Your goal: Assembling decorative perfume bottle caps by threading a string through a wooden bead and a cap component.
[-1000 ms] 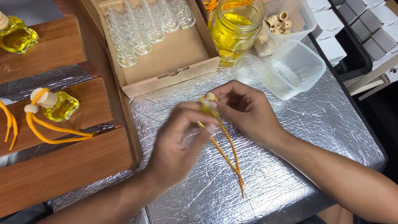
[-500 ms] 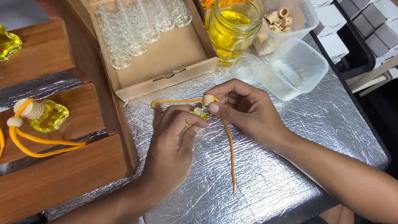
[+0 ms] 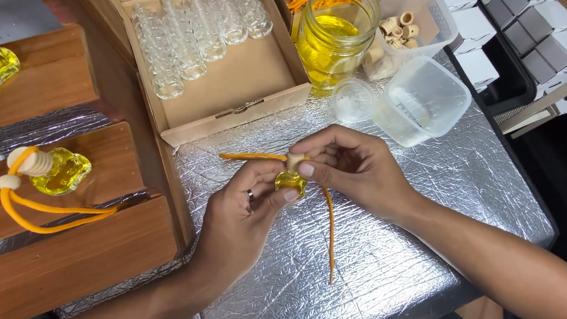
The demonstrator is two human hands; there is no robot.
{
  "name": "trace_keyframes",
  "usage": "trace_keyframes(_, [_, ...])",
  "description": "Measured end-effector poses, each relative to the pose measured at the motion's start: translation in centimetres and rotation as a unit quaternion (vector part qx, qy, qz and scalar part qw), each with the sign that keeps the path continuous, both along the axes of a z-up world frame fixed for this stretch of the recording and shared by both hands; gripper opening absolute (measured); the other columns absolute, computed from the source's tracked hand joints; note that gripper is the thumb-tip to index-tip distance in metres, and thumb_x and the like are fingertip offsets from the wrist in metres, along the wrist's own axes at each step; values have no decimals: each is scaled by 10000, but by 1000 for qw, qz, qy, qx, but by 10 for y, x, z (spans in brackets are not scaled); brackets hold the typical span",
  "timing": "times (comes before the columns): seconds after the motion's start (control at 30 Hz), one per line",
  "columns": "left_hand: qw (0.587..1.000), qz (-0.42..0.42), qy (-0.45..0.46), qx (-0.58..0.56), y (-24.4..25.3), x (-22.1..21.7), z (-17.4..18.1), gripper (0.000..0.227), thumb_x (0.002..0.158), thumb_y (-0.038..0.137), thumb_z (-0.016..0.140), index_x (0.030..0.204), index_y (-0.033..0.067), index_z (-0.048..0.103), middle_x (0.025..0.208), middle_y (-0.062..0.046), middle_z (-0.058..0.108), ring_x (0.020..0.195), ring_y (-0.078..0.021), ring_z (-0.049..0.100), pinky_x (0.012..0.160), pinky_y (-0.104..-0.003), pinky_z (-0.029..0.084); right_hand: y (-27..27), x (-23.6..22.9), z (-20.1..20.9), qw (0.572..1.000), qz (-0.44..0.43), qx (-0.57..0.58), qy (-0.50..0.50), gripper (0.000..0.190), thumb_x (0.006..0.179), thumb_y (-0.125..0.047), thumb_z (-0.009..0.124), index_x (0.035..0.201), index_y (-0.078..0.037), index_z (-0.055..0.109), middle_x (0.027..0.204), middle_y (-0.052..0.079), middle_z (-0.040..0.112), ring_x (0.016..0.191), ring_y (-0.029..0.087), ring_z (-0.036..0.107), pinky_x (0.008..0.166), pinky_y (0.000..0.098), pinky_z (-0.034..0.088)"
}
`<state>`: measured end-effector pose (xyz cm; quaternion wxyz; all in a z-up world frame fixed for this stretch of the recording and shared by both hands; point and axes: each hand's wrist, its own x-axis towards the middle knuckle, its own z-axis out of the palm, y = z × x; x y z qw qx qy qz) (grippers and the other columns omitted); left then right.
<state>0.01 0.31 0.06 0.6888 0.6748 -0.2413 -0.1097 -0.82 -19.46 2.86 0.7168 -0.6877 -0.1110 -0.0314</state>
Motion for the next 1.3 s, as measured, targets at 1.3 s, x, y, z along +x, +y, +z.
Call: trace_keyframes(1.3, [965, -6, 262, 15, -1, 7, 3, 418, 839, 188, 765, 1220, 67, 642, 1173, -75, 730, 1034, -143, 685, 913, -269, 561, -22, -2, -5, 993, 53, -86, -63, 233, 917, 59, 703, 1142, 0, 687, 1144, 172, 720, 1095, 239, 717, 952, 290, 619])
